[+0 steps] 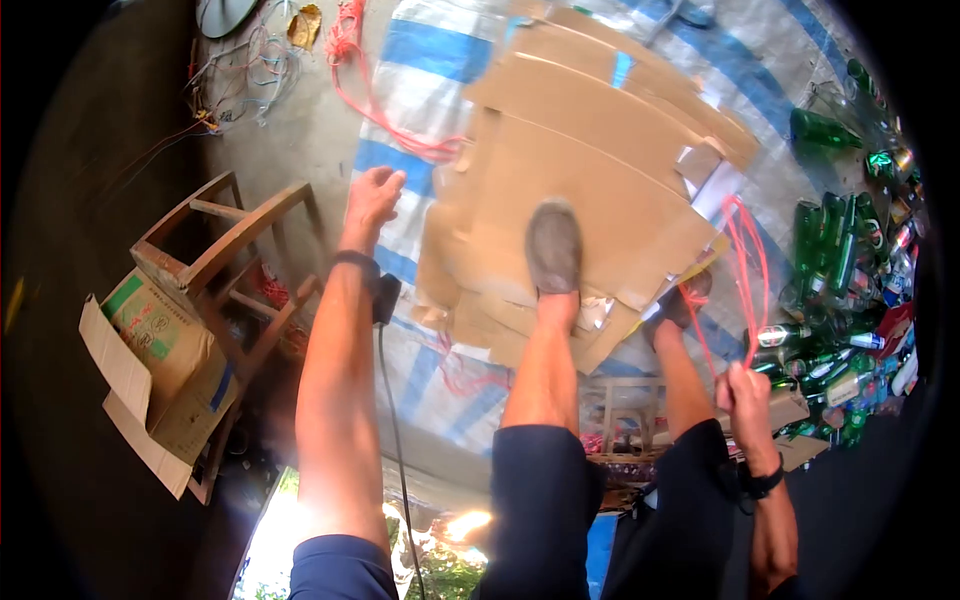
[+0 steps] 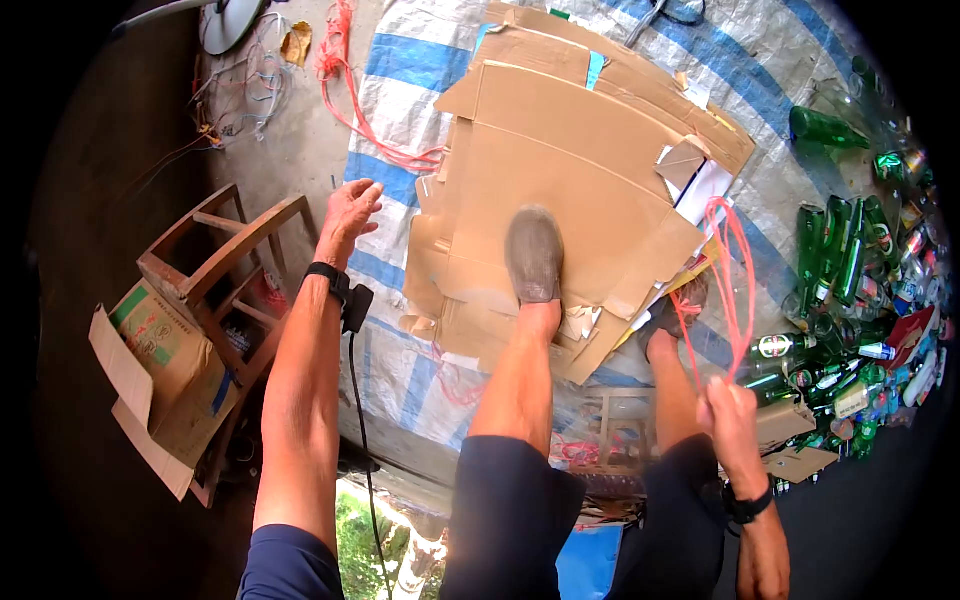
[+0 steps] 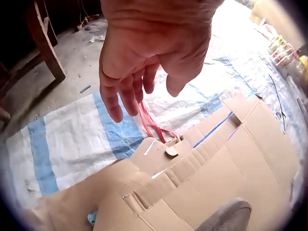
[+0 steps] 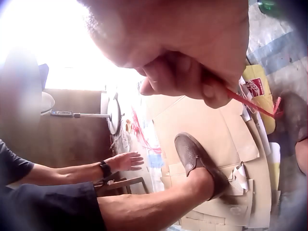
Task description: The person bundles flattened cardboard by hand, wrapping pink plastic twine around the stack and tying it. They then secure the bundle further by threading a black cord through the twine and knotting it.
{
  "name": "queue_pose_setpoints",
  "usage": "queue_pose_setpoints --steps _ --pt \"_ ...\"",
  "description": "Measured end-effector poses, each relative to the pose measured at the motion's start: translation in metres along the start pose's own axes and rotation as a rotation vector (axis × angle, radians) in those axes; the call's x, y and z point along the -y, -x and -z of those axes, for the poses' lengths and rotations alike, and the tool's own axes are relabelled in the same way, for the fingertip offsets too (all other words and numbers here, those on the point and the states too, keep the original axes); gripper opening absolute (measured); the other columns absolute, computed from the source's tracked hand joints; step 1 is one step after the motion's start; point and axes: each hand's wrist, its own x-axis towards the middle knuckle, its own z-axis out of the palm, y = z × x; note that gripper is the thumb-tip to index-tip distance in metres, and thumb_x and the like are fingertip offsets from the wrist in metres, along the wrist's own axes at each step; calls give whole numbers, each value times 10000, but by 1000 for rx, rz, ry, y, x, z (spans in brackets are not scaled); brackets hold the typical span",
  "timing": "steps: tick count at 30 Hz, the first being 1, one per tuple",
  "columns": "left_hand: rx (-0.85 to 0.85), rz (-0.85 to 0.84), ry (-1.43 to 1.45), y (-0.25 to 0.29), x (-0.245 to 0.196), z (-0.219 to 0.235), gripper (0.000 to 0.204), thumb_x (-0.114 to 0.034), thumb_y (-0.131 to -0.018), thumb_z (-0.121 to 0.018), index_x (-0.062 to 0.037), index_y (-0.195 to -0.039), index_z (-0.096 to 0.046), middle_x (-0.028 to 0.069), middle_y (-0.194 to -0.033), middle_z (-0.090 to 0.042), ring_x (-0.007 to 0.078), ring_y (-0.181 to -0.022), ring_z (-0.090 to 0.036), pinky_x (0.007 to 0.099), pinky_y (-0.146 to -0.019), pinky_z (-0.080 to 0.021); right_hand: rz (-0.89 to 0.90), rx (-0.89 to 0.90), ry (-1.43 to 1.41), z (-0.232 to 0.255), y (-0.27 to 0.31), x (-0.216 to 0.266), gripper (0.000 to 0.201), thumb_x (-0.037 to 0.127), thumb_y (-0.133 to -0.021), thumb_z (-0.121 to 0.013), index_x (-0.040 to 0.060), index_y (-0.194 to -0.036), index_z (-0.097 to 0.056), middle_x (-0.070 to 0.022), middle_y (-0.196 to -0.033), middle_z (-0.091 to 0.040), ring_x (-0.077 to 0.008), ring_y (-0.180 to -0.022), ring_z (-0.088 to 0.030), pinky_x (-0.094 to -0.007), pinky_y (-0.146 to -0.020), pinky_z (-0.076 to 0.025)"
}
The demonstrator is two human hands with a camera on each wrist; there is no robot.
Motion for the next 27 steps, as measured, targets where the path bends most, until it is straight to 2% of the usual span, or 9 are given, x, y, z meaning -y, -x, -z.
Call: queue_pose_setpoints --steps 2,10,12,18,21,22,24,26,27 --pt "-59 44 18 -17 8 -15 641 -387 -921 -707 25 -1384 -542 139 -1283 -645 254 -1111 -654 419 -871 -565 -33 45 -88 9 3 -8 589 380 -1069 -429 90 -557 -430 11 -533 -402 -103 -508 -363 -289 -516 -279" --pt "-129 90 -42 -109 43 -49 749 -428 -884 -746 29 -1421 -496 176 -1346 -593 278 -1144 -626 443 -893 -544 -150 36 -481 42 -2 -24 585 375 -1090 -416 100 -574 -398 13 -511 -362 -97 -461 -306 -273 -471 -249" --pt "-248 -20 67 -116 42 -60 687 -370 -829 -794 132 -1254 -595 201 -1136 -694 236 -943 -678 339 -778 -537 -244 -152 -432 49 -3 -34 537 376 -1093 -414 97 -635 -441 29 -521 -353 -79 -457 -296 -255 -457 -237" --pt "-312 16 128 -150 40 -75 432 -265 -790 -800 80 -1025 -692 113 -887 -715 172 -750 -653 325 -642 -519 -501 -251 -150 68 -20 -66 450 382 -1083 -456 56 -808 -602 57 -570 -372 -52 -485 -310 -245 -465 -247" --pt "-180 115 169 -151 34 -75 245 -277 -849 -786 -112 -998 -684 8 -892 -694 133 -805 -633 322 -669 -468 -219 -205 248 71 -23 -109 338 288 -1069 -508 8 -914 -617 25 -695 -427 -87 -641 -412 -274 -589 -331" --pt "-169 116 162 -158 45 -67 245 -277 -849 -786 -112 -998 -684 8 -892 -694 133 -805 -633 322 -669 -468 -143 -215 322 69 -25 -130 345 302 -1064 -506 11 -932 -636 13 -759 -540 -95 -695 -499 -268 -620 -394" --pt "-18 -40 357 -178 64 -60 162 -225 -891 -740 -94 -961 -677 29 -939 -696 137 -844 -635 327 -697 -498 -48 -168 522 68 -35 -150 325 314 -1048 -543 20 -946 -638 10 -793 -569 -94 -733 -524 -275 -651 -427" --pt "93 -502 129 -170 73 -51 145 -201 -960 -651 -56 -960 -648 61 -987 -685 170 -895 -651 343 -782 -532 -455 56 221 81 -53 -165 533 459 -1006 -543 119 -1413 -591 -216 -1417 -573 -268 -1387 -500 -403 -1177 -342" --pt "131 -354 388 -158 61 -56 146 -189 -985 -603 -47 -963 -631 67 -991 -674 191 -913 -658 364 -834 -537 -422 -34 189 79 -59 -175 359 379 -1010 -564 62 -1174 -605 -126 -1091 -554 -197 -1068 -506 -356 -921 -384"
